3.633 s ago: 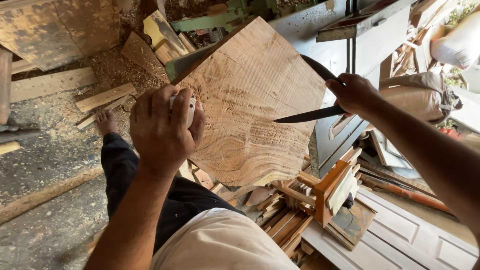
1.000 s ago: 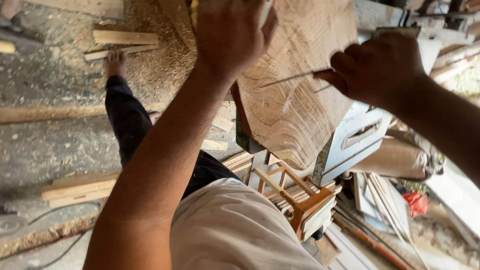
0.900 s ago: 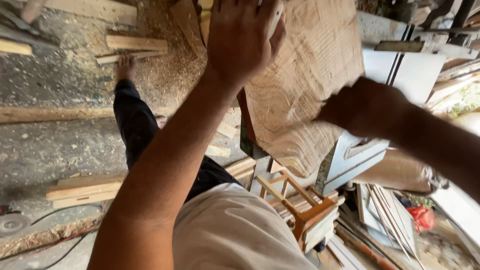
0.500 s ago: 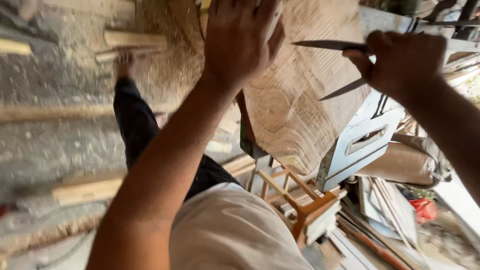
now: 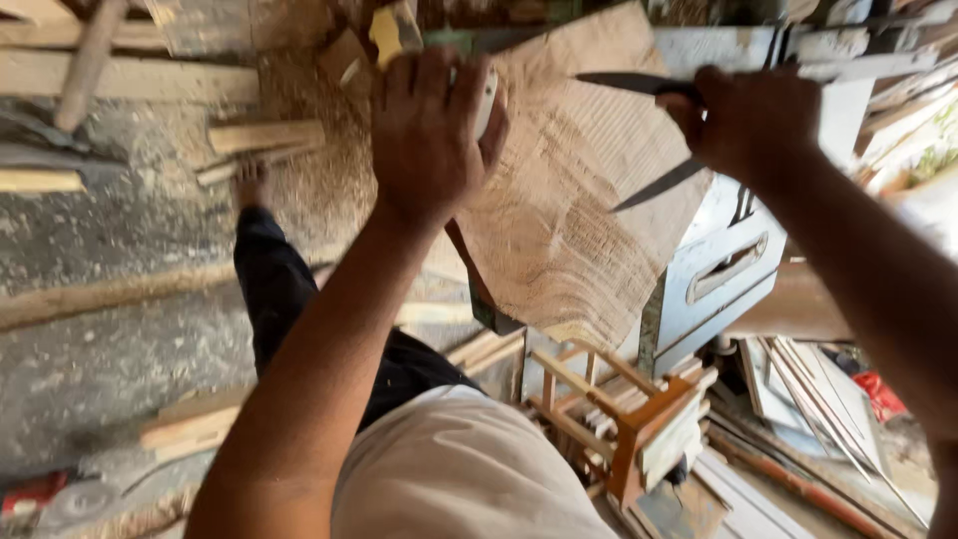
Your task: The person scrapes a large wooden board with a metal scraper, removing surface material. They hold the board steady with one hand while using the scraper with the other, repeatedly working along the surface.
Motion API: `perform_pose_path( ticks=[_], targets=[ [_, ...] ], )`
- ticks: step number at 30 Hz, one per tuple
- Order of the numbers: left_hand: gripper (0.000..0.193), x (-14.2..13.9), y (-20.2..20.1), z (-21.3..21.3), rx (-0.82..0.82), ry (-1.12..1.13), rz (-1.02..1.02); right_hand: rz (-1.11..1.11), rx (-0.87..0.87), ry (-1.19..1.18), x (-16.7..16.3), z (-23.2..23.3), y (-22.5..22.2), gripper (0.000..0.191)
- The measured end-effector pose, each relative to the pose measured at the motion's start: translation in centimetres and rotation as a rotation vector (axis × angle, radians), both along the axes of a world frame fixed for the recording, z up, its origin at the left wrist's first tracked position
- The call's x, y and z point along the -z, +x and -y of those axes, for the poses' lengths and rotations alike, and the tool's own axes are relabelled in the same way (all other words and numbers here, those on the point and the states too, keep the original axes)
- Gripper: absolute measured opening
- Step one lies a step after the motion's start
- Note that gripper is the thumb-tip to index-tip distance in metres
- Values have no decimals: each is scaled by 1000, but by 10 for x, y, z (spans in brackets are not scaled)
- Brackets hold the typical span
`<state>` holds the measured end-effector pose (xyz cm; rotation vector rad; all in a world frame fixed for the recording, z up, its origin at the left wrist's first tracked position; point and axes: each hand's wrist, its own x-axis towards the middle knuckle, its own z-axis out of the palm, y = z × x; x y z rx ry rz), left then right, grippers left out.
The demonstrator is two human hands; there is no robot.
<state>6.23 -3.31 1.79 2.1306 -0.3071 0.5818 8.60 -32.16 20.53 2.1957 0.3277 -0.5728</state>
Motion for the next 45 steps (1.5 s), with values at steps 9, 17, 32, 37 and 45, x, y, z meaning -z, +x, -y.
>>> perform_pose_path(
  ticks=[9,17,32,37,45],
  targets=[
    [36,-1,-2,-2,62,41,15,-95,-28,3,23,14,-7,62],
    [32,-28,-6,-10,37,110,-37,127,394,52,-1,15,-17,64],
    [32,-37,-5,-12,123,211,-67,207,1081,75,15,86,-82,67],
    [37,-35,-8,-7,477,472,-21,248,865,300,11,63,-83,49],
    [103,-73,-64,171,930,-285,-260,43,473,178,13,53,-46,50]
  ],
)
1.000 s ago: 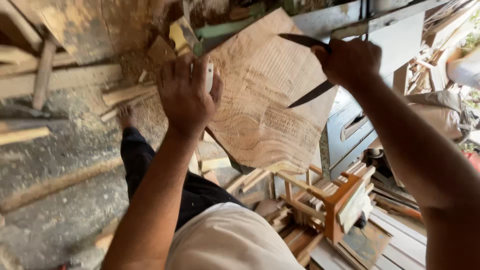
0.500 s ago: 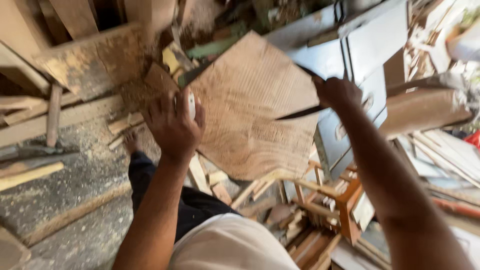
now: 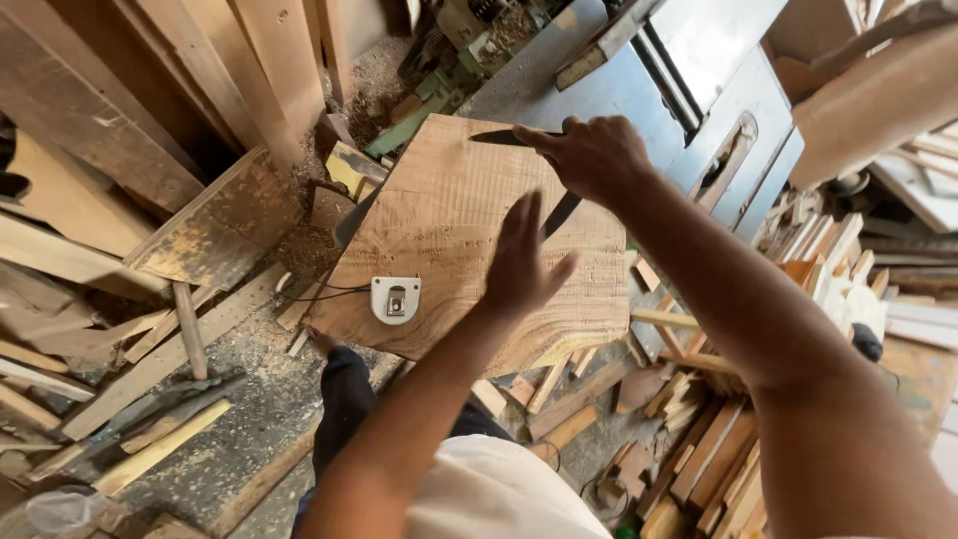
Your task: The person scrapes a large wooden board with a metal scraper, removing surface material. They hold the board steady with one hand while using the scraper with the other, repeatedly working along the surface.
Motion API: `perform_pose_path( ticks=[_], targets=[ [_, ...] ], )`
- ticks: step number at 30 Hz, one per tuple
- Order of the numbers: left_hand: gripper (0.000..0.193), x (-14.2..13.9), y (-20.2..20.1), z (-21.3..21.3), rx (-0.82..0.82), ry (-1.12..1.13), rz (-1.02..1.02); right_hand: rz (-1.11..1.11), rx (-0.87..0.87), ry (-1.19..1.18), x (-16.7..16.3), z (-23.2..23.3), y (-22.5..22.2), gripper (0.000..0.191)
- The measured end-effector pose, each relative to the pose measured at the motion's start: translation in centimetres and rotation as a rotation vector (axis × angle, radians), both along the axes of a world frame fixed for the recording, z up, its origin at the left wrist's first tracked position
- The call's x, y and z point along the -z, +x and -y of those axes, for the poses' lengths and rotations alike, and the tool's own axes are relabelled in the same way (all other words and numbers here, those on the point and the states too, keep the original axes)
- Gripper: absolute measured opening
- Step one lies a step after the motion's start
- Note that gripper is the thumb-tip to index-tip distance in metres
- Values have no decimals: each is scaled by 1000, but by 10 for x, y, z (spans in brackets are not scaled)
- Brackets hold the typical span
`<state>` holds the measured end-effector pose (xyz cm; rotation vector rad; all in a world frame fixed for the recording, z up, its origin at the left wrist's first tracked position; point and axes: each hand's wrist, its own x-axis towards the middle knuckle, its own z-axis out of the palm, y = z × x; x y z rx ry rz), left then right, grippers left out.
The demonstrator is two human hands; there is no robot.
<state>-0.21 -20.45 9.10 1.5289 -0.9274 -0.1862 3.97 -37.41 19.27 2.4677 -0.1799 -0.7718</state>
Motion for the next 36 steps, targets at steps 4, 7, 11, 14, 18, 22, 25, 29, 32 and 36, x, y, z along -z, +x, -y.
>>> perform_pose_path(
  ticks=[4,7,11,14,18,22,25,29,32,36],
  targets=[
    [90,-7,-15,74,-138,193,-174,-54,258,91,8,18,-10,48],
    [79,1,-21,75,-110,116,-34,27,439,81,10,28,-38,48],
    [71,6,-22,67,105,230,-18,133,665,136,12,29,-70,41],
    [58,4,-17,71,104,139,9,164,629,97,11,28,-75,42],
    [32,8,-19,68,75,88,16,185,600,99,6,21,-74,44],
    [26,15,-22,65,170,65,-3,262,619,108,0,10,-79,49],
    [20,18,-20,67,254,81,-13,234,705,163,-1,7,-78,46],
    [21,18,-19,70,198,107,-56,241,702,195,4,10,-66,43],
    [22,17,-17,68,176,73,-44,211,724,170,7,9,-59,43],
    [23,16,-12,65,325,103,-56,106,808,99,1,2,-58,40]
  ],
)
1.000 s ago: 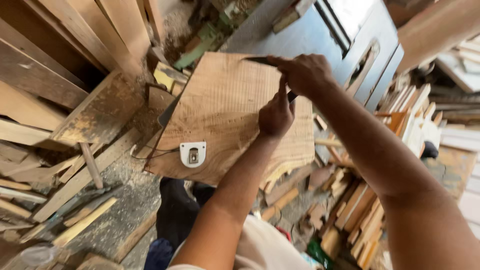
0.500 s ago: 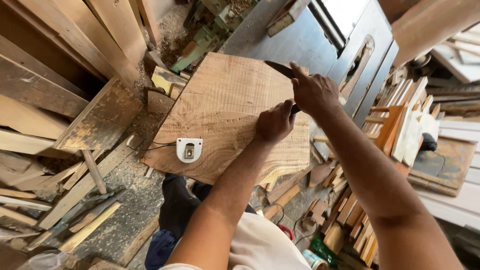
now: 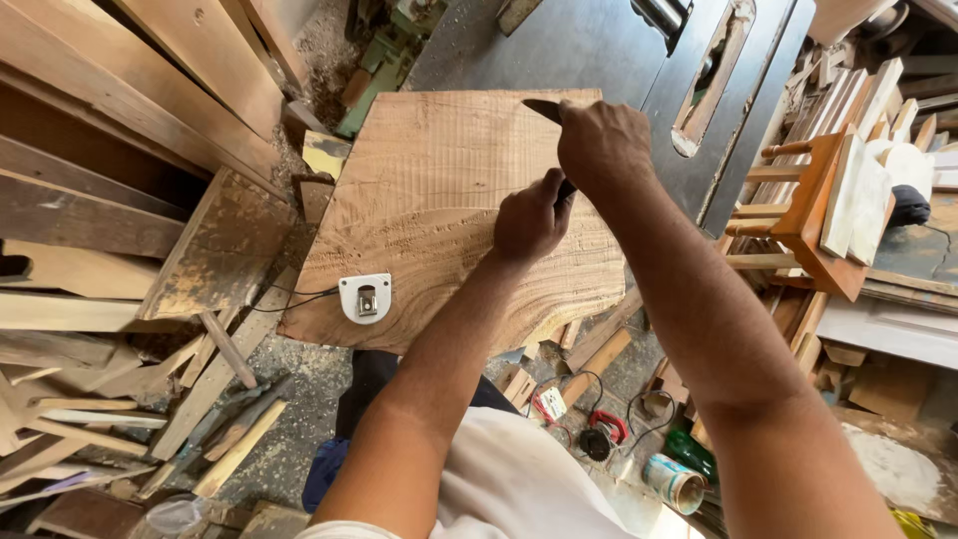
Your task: The person scrapes a large wooden board with a metal scraper, removing surface material. They hold the board steady with one hand while using the scraper with the other, repeatedly working along the surface.
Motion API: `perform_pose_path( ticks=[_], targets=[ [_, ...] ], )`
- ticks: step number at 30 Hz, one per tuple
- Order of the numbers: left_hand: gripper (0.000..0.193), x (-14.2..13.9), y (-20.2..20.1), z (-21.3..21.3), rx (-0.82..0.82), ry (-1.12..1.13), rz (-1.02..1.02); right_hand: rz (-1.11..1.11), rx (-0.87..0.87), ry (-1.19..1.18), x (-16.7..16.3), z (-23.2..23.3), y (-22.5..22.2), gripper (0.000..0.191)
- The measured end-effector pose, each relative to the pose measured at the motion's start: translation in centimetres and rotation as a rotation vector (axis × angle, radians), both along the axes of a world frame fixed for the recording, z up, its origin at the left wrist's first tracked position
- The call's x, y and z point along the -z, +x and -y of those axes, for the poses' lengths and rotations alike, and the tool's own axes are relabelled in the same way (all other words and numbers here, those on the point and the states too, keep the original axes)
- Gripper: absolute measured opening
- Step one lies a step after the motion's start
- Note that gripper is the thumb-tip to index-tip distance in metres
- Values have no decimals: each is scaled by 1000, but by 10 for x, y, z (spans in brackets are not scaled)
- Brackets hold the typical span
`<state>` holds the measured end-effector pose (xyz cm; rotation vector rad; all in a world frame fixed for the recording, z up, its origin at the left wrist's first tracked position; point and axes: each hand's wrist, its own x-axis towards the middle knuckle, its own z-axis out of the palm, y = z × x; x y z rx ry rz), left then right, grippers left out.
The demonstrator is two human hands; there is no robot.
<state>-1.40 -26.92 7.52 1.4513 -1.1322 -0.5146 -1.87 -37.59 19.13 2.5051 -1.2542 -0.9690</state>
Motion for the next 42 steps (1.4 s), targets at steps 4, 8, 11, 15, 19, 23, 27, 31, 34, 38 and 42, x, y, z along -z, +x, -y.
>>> perform_pose_path(
  ticks=[4,8,11,15,19,23,27,31,34,38,42],
  targets=[
    [27,3,7,1,100,-71,39,-31,43,69,-21,-3,1,48],
    [40,0,15,-3,335,-14,39,423,392,410,-48,-5,-9,57],
    [63,-14,40,-13,596,265,126,548,318,399,-56,-17,-22,60],
    [78,-46,110,-27,868,636,-103,714,211,453,-50,-33,-27,59],
    [87,-62,132,-22,611,421,-775,810,290,347,-44,-43,-13,61],
    [60,-56,103,-7,268,627,-1068,796,463,555,-51,-56,-8,48],
    [35,-51,93,10,385,368,-1232,893,447,591,-66,-65,-16,41],
    [29,-50,92,21,318,421,-1288,911,572,684,-73,-70,-16,34],
    [26,-43,102,19,317,398,-1360,956,577,737,-63,-78,-6,35],
    [30,-23,124,2,630,150,-1490,853,568,611,-41,-91,2,30],
    [32,-9,126,-31,250,405,-1071,1222,220,726,-31,-102,-15,34]
  ],
)
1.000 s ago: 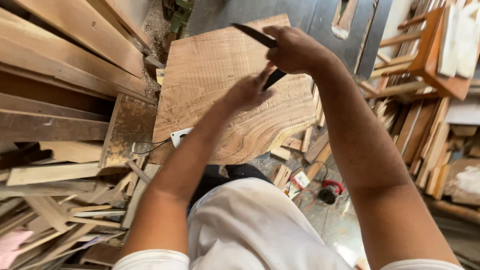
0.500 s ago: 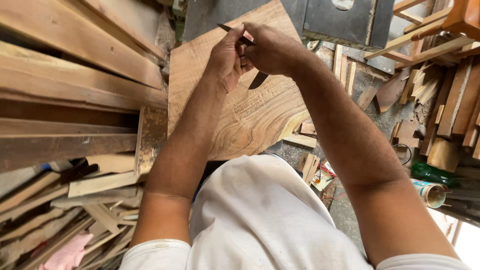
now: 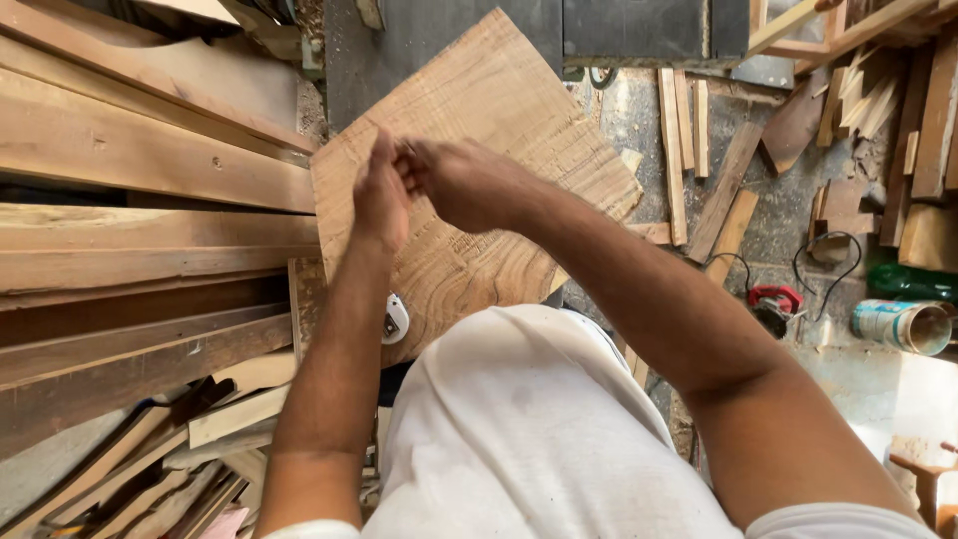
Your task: The person scrapes a large wooden board with a metal scraper, removing surface material. They hold the board steady with one hand while using the scraper with the other, repeatedly working along the surface.
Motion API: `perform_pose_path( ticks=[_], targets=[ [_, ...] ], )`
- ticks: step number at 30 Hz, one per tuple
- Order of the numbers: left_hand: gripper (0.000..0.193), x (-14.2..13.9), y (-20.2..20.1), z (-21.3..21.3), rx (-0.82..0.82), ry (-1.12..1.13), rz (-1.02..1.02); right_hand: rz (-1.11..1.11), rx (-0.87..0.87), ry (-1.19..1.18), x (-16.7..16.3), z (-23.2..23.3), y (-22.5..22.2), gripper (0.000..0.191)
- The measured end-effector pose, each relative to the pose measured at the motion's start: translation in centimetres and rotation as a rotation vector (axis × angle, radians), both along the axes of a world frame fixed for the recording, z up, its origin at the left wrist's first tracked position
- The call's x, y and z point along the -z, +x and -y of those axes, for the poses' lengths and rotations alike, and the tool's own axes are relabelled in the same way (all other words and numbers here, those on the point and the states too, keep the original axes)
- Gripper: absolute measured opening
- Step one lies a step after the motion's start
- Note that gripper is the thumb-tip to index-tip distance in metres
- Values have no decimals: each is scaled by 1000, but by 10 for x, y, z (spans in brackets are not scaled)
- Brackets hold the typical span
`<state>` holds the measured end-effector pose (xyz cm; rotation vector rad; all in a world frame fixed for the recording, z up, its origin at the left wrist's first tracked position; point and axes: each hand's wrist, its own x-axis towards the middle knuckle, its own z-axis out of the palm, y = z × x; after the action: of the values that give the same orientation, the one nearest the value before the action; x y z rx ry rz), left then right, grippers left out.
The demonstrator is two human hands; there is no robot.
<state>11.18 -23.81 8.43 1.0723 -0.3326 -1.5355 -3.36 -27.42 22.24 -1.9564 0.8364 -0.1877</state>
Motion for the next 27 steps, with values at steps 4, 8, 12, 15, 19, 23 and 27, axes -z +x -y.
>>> perform_pose_path(
  ticks=[4,8,12,15,19,23,27],
  targets=[
    [30,7,-9,-37,92,27,561,-259,91,-23,-7,-17,-49,34],
    [29,22,-31,-59,114,-198,1101,-74,313,194,3,-49,-107,39],
    [34,38,-58,-68,289,-252,1349,222,411,49,49,-96,-131,36],
    [34,43,-65,-66,235,-409,1598,314,531,52,78,-114,-136,35],
    [34,38,-63,-63,284,-339,1599,313,532,13,87,-117,-135,36],
    [37,31,-62,-64,270,-347,1623,199,481,-71,76,-112,-128,35],
    [36,27,-63,-64,226,-359,1622,145,469,-65,65,-106,-123,34]
  ],
)
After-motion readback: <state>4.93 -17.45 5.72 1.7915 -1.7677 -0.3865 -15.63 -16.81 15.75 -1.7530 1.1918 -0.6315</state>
